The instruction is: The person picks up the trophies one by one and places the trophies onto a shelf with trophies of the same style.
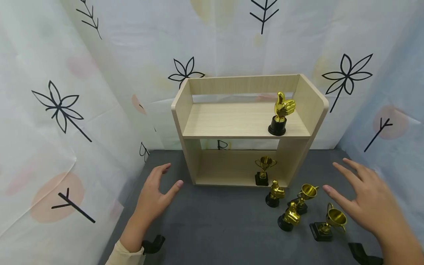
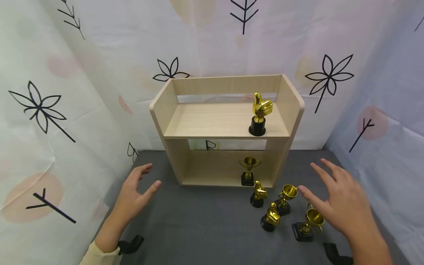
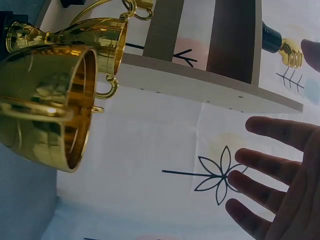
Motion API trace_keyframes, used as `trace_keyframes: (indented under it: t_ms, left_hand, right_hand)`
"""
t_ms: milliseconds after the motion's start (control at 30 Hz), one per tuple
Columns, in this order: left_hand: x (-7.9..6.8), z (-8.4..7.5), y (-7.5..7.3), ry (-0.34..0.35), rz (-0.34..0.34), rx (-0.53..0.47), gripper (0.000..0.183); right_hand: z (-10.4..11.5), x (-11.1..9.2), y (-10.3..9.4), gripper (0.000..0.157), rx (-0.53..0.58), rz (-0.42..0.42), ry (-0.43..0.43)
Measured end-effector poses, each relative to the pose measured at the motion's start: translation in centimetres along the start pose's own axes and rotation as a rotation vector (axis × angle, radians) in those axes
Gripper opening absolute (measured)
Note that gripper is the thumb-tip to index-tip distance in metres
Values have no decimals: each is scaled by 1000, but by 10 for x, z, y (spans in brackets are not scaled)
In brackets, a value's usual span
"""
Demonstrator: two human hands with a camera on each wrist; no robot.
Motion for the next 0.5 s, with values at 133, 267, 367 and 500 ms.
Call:
trace_keyframes:
  t_ms: [133, 267, 367, 500]
  left_hand:
    - [0, 2, -1, 23, -32, -17, 63]
    - [-1, 3, 0, 42, -43, -26, 61]
    - [-2, 4, 0, 48, -44, -32, 60]
    - [-2, 5, 1, 47, -48, -35, 60]
  right_hand:
    - [0, -2, 3, 78, 1, -18, -6]
    - [0, -5, 6, 78, 10, -19, -1]
    - [-1, -6, 8, 78, 16, -16, 9]
    - [-2, -8, 10, 77, 7, -11, 17]
Point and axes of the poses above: each hand's wrist, its own x-axis towards the middle knuckle, its own y-axis out of the palm, z = x × y, the point moved 5 cm from there along x, towards the middle knuckle, and after that the axes turned 8 degrees about -y, right-handed, at the moved point
